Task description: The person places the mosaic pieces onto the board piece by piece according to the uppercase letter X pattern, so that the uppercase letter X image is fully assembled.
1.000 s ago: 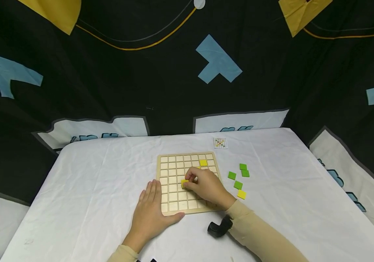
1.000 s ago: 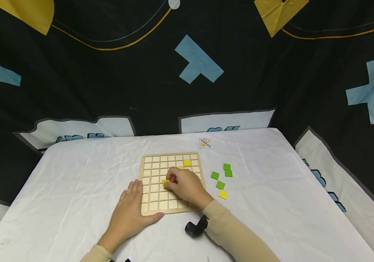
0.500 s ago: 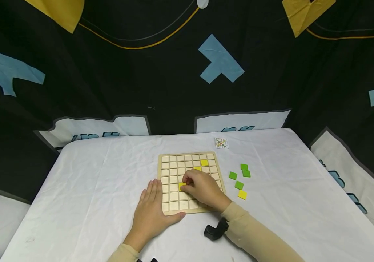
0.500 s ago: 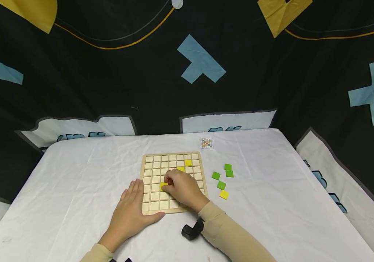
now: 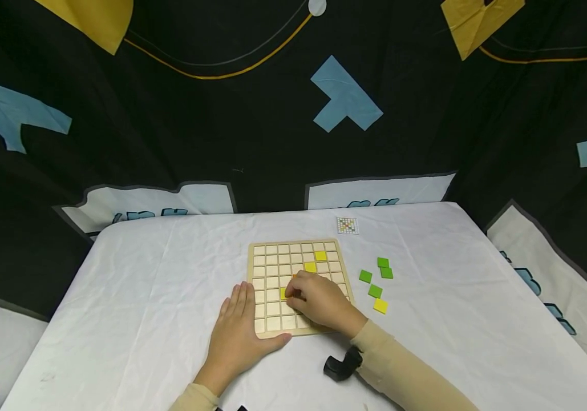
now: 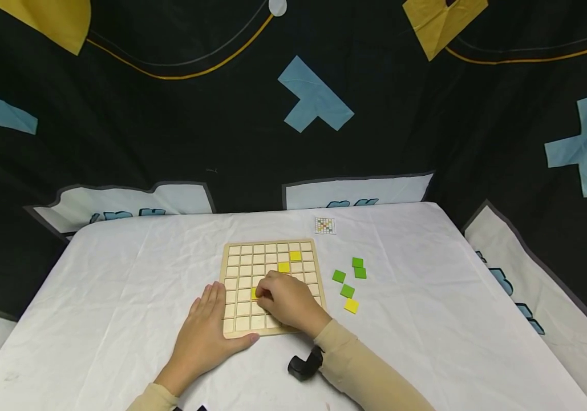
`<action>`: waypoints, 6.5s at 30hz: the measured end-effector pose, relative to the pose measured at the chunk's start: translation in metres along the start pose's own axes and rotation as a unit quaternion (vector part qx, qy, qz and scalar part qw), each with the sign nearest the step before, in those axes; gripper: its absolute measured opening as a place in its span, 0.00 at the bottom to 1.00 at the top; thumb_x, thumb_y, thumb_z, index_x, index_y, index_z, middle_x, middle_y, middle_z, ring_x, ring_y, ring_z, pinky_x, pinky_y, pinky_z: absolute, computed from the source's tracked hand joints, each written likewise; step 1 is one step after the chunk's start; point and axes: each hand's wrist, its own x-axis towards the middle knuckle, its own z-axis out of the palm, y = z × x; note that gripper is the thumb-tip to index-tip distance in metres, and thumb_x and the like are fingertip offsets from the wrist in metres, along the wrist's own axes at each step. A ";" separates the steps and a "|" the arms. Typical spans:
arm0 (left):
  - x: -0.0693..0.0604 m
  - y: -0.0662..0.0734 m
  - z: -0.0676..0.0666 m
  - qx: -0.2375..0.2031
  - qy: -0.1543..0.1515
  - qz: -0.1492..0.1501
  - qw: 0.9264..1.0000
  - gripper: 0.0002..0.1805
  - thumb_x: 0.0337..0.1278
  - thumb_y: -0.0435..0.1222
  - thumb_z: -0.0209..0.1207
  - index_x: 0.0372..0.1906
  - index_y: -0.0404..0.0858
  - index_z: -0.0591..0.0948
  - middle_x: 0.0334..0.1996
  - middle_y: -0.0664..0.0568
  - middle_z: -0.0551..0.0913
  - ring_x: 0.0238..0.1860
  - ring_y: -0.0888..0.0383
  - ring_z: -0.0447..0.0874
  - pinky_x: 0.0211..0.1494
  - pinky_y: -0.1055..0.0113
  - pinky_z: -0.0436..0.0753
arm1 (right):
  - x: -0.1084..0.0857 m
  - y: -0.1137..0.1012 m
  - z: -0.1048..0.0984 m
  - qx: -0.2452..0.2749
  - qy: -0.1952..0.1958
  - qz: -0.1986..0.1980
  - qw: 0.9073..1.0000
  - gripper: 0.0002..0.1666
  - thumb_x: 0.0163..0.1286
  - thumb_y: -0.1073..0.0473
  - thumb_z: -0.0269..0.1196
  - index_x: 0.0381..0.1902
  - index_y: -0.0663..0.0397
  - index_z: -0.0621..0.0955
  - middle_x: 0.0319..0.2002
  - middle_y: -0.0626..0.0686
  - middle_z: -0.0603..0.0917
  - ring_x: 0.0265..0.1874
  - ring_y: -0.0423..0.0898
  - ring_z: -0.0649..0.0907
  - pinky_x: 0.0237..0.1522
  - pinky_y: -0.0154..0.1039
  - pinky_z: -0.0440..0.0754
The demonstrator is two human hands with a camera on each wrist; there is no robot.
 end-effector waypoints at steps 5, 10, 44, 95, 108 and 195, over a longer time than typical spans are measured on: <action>0.000 0.000 0.001 0.000 0.000 0.000 1.000 0.73 0.39 0.80 0.53 0.77 0.27 0.52 0.78 0.36 0.50 0.80 0.41 0.47 0.80 0.44 0.53 | -0.011 0.006 -0.009 0.007 0.010 0.009 1.000 0.08 0.67 0.52 0.68 0.43 0.42 0.85 0.31 0.36 0.77 0.30 0.35 0.76 0.33 0.29 0.75; 0.000 0.001 0.001 -0.002 0.000 -0.003 1.000 0.73 0.38 0.79 0.55 0.77 0.27 0.51 0.79 0.36 0.50 0.80 0.41 0.46 0.80 0.44 0.53 | -0.027 0.022 -0.024 0.001 0.024 0.040 0.999 0.10 0.65 0.51 0.69 0.45 0.41 0.85 0.29 0.35 0.76 0.28 0.35 0.75 0.31 0.30 0.74; -0.001 0.001 0.002 -0.006 0.000 -0.001 1.000 0.73 0.39 0.79 0.55 0.77 0.27 0.50 0.79 0.36 0.49 0.80 0.41 0.45 0.80 0.44 0.51 | -0.102 0.103 -0.082 -0.059 -0.033 0.191 0.979 0.11 0.57 0.52 0.74 0.34 0.45 0.83 0.31 0.43 0.79 0.32 0.41 0.75 0.37 0.41 0.76; -0.001 -0.002 -0.001 0.003 0.004 0.008 1.000 0.72 0.40 0.79 0.54 0.77 0.28 0.51 0.78 0.36 0.51 0.80 0.41 0.46 0.81 0.45 0.51 | 0.008 -0.004 0.007 0.118 -0.007 -0.024 0.993 0.06 0.66 0.50 0.69 0.34 0.39 0.81 0.26 0.35 0.79 0.27 0.33 0.76 0.33 0.28 0.76; -0.001 -0.001 -0.001 -0.001 0.002 0.005 1.000 0.71 0.41 0.78 0.56 0.77 0.28 0.51 0.78 0.36 0.50 0.80 0.42 0.46 0.81 0.46 0.51 | 0.012 -0.013 0.014 0.085 -0.003 -0.034 0.996 0.06 0.66 0.50 0.68 0.38 0.42 0.83 0.36 0.37 0.81 0.35 0.34 0.78 0.42 0.29 0.78; 0.000 0.000 0.002 -0.003 0.012 0.001 1.000 0.72 0.39 0.79 0.56 0.77 0.28 0.52 0.78 0.37 0.51 0.80 0.42 0.48 0.81 0.47 0.51 | 0.053 0.034 -0.025 0.118 0.067 0.120 0.983 0.08 0.69 0.55 0.66 0.46 0.45 0.82 0.34 0.45 0.82 0.30 0.42 0.78 0.29 0.35 0.75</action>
